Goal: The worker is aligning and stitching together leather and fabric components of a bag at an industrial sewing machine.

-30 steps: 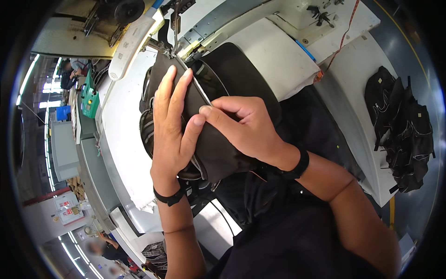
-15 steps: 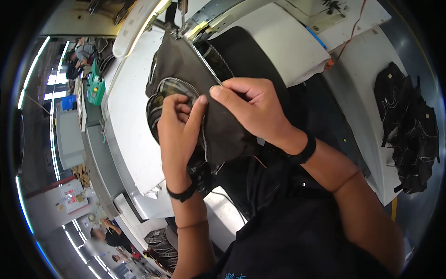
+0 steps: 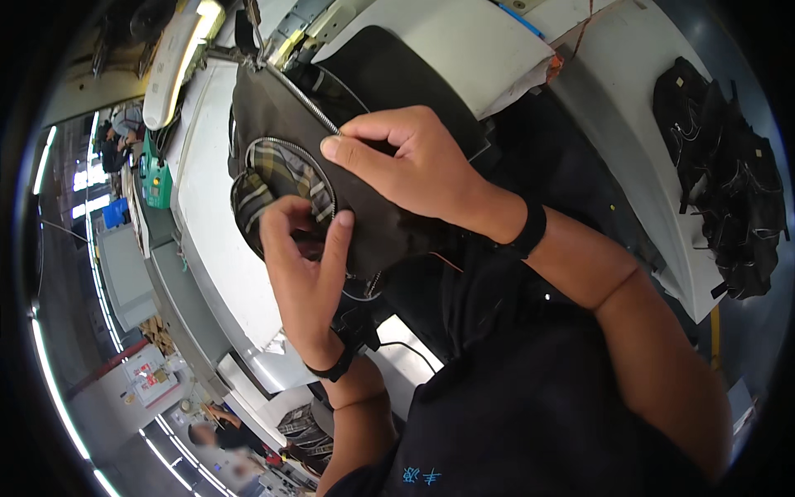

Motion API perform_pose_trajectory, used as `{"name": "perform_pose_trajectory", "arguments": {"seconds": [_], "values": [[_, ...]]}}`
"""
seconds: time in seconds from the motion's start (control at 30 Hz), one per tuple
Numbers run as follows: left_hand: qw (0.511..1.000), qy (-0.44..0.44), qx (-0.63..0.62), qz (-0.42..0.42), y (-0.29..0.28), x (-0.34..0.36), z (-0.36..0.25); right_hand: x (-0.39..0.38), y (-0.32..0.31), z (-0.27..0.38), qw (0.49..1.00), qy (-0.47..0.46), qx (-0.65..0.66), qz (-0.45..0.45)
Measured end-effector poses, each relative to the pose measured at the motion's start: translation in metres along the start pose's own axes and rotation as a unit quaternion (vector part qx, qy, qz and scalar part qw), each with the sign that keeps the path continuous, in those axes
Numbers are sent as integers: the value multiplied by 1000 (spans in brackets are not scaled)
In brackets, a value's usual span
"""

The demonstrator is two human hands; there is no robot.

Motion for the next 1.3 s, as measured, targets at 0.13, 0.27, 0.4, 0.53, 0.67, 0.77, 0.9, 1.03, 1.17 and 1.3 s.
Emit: {"name": "perform_pose_trajectory", "arguments": {"seconds": [0.13, 0.27, 0.4, 0.53, 0.67, 0.77, 0.9, 1.03, 1.17, 1.3], "values": [[999, -27, -19, -7, -4, -6, 7, -1, 1, -6, 999, 39, 0, 5], [999, 43, -29, -7, -6, 0, -4, 0, 6, 2, 1000, 6, 22, 6], [997, 57, -41, -30, -12, 31, -11, 1, 5, 1, 1000, 24, 3, -4], [986, 48, 118, 105, 9, 48, -26, 3, 1, 1, 1000, 12, 15, -2], [970, 63, 179, 153, 12, 49, -40, 2, 3, 4, 1000, -23, -3, 8], [961, 70, 222, 147, 18, 56, -44, 1, 6, 1, 1000, -17, 9, 18], [956, 8, 244, 164, 22, 62, -35, 3, 2, 8, 995, -93, -30, -15], [992, -24, 93, 84, 11, 49, -30, 4, 1, 2, 998, -58, -1, -1], [992, -64, -111, 7, -2, 31, -10, 4, 0, 2, 999, -37, 19, -6], [956, -92, -277, -21, -14, 20, 12, 2, 0, 7, 999, -11, 34, -10]]}}
Point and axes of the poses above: each hand's wrist, its own x-axis towards the middle knuckle, its own y-axis out of the palm, z = x × y, the point moved 7 cm from there along x, towards the middle knuckle, and after that the axes turned 7 degrees about -x, right-handed, at the moved point
